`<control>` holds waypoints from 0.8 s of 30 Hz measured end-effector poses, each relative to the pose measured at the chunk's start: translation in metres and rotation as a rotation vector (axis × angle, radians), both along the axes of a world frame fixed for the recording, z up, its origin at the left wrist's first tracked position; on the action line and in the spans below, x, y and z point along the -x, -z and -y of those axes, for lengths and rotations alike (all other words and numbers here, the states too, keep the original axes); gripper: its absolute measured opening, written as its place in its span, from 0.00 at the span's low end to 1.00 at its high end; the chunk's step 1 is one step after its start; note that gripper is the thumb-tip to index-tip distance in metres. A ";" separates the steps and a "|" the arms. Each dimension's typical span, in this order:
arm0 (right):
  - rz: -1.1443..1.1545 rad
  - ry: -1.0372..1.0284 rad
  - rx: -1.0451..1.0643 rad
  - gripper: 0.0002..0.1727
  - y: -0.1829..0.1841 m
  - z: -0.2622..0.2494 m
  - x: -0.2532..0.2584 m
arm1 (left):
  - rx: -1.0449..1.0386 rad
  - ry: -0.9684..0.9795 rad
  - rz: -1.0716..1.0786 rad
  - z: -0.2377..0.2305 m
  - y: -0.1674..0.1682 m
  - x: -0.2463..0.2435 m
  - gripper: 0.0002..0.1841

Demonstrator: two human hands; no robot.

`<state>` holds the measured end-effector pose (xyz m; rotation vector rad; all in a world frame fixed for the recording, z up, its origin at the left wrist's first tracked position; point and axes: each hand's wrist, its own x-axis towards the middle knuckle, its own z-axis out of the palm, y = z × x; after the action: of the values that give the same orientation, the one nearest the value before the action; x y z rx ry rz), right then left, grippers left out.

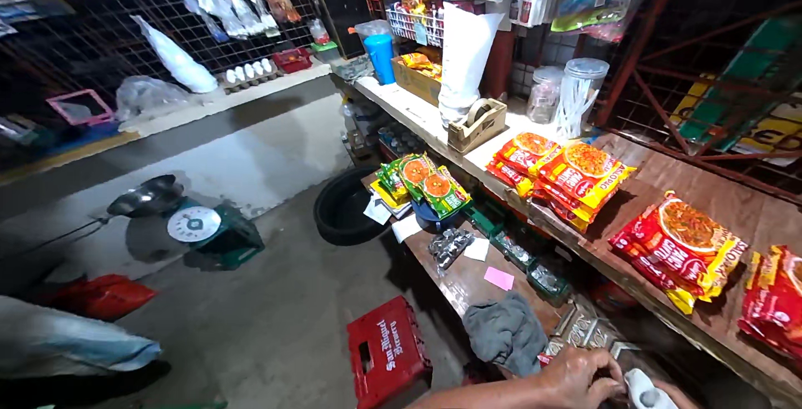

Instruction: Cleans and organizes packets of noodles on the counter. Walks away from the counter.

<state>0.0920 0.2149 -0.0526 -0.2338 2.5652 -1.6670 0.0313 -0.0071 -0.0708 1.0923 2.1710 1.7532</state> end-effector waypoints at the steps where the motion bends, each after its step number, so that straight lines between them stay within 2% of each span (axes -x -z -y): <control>1: -0.004 0.012 -0.007 0.33 0.001 0.002 -0.002 | -0.023 0.026 0.037 0.000 0.002 0.002 0.09; 3: -0.017 0.037 -0.009 0.32 0.002 0.008 -0.005 | -0.069 0.035 0.169 0.001 0.009 0.008 0.11; 5: -0.013 0.061 -0.036 0.31 0.005 0.012 -0.009 | -0.028 -0.033 0.372 0.004 0.014 0.018 0.16; 6: 0.000 0.073 -0.057 0.31 0.006 0.014 -0.011 | 0.069 -0.075 0.469 0.006 0.016 0.028 0.20; 8: 0.026 0.064 -0.110 0.30 0.011 0.014 -0.015 | 0.377 -0.130 0.590 0.010 0.023 0.057 0.34; 9: 0.036 0.057 -0.142 0.29 0.013 0.014 -0.016 | 0.539 -0.143 0.609 0.010 0.029 0.071 0.41; 11: 0.053 0.053 -0.200 0.29 0.015 0.013 -0.020 | 0.792 -0.158 0.584 0.008 0.043 0.092 0.48; 13: 0.057 0.068 -0.229 0.29 0.015 0.011 -0.024 | 0.957 -0.170 0.551 0.004 0.056 0.104 0.51; 16: 0.059 0.109 -0.223 0.29 0.013 0.009 -0.028 | 1.059 -0.191 0.577 0.002 0.062 0.115 0.51; 20: 0.082 0.140 -0.227 0.29 0.008 0.011 -0.031 | 1.082 -0.204 0.602 0.000 0.070 0.125 0.52; 24: 0.081 0.155 -0.245 0.28 0.008 0.011 -0.034 | 1.081 -0.198 0.607 0.000 0.071 0.130 0.48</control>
<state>0.1258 0.2035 -0.0603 0.0483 2.7524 -1.3527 -0.0991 -0.0072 -0.1419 0.0635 2.2656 0.5496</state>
